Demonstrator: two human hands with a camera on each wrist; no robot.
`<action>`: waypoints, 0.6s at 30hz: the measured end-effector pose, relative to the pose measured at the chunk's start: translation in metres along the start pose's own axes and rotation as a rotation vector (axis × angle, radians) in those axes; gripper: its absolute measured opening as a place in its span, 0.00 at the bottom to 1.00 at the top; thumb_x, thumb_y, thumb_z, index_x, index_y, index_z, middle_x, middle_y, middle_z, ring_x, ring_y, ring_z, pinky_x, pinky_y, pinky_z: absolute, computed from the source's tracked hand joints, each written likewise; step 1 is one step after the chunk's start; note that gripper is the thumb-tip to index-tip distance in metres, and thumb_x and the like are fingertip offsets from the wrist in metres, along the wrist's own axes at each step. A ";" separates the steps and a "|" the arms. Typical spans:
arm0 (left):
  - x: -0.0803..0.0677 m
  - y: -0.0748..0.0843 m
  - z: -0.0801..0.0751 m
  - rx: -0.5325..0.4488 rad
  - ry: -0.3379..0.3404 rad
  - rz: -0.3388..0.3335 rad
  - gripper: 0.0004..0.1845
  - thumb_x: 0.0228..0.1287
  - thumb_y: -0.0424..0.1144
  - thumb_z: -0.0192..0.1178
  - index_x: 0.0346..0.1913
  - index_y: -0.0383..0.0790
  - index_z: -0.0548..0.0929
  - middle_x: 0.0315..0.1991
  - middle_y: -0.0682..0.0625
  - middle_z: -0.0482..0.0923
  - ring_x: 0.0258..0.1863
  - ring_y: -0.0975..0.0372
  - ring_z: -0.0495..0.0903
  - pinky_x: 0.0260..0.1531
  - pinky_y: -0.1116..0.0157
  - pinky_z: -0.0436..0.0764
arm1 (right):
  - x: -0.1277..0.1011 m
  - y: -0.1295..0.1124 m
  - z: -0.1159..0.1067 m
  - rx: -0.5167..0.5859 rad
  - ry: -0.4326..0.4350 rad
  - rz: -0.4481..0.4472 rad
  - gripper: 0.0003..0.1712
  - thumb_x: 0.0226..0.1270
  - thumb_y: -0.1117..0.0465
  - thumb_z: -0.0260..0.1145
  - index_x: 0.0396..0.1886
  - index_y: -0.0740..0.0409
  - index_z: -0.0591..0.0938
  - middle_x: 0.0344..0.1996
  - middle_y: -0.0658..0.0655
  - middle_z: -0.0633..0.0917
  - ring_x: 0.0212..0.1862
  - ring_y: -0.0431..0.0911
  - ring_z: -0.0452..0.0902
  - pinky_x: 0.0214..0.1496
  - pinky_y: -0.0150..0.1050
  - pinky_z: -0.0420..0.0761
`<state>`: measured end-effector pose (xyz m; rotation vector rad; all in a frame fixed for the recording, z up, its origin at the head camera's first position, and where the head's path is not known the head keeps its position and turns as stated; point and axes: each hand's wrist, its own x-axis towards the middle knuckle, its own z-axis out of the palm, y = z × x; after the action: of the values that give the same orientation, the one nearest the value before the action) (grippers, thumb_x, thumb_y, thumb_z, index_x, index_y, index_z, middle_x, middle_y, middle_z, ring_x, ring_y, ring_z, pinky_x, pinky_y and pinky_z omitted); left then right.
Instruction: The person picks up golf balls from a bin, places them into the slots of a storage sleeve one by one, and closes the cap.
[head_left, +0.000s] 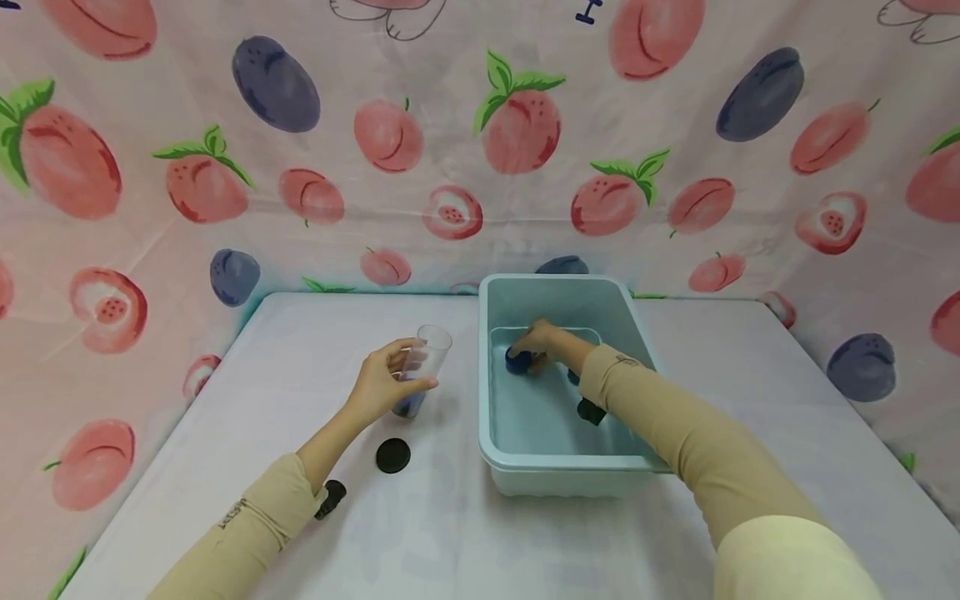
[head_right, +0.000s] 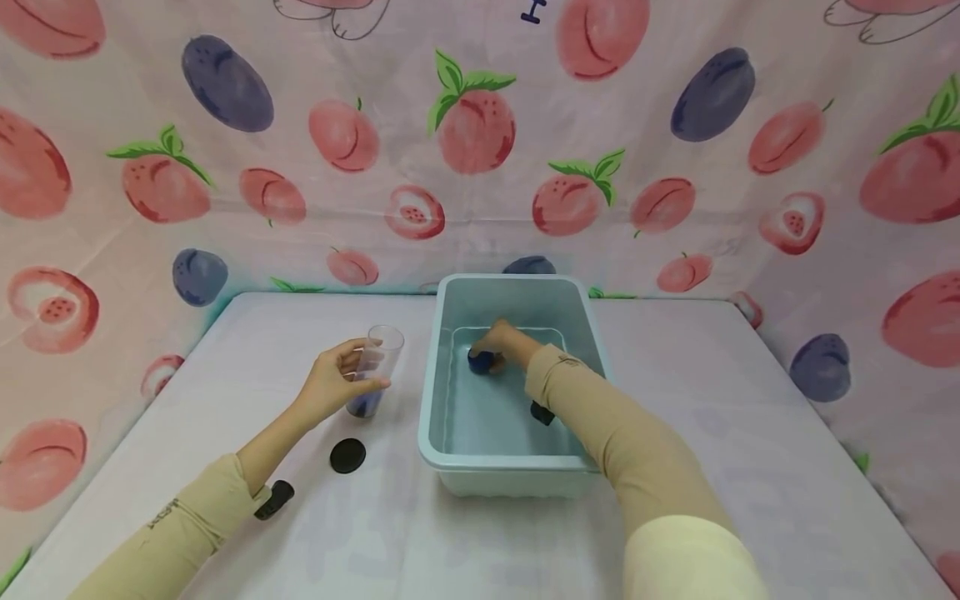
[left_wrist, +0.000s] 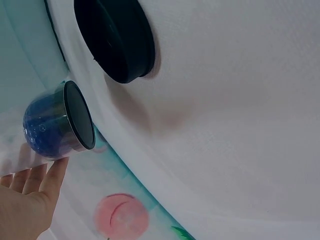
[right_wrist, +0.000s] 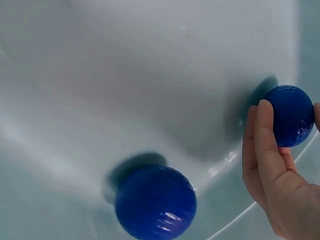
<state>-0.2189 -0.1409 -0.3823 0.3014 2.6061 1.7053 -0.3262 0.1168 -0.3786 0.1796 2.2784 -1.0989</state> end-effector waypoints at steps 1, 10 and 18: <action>0.000 0.000 0.000 -0.001 0.002 0.000 0.32 0.50 0.31 0.71 0.60 0.35 0.72 0.55 0.33 0.77 0.54 0.45 0.78 0.52 0.50 0.79 | -0.007 -0.003 0.002 -0.009 0.009 0.008 0.31 0.61 0.65 0.65 0.61 0.72 0.66 0.59 0.72 0.70 0.56 0.60 0.75 0.51 0.43 0.82; 0.005 0.000 0.002 0.009 -0.009 0.007 0.32 0.50 0.32 0.70 0.60 0.34 0.72 0.56 0.34 0.76 0.55 0.45 0.78 0.53 0.51 0.78 | 0.046 0.020 -0.011 0.073 -0.099 -0.051 0.39 0.54 0.61 0.71 0.63 0.70 0.66 0.58 0.71 0.71 0.53 0.61 0.76 0.46 0.46 0.84; 0.008 0.000 0.003 0.006 -0.010 0.009 0.33 0.51 0.32 0.70 0.62 0.34 0.71 0.57 0.34 0.75 0.55 0.45 0.77 0.52 0.52 0.79 | -0.032 -0.014 -0.010 0.148 -0.128 -0.074 0.34 0.66 0.68 0.56 0.68 0.73 0.57 0.66 0.73 0.63 0.65 0.62 0.65 0.63 0.49 0.73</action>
<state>-0.2263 -0.1364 -0.3831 0.3223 2.6068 1.6948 -0.3096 0.1193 -0.3459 0.0818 2.1068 -1.2806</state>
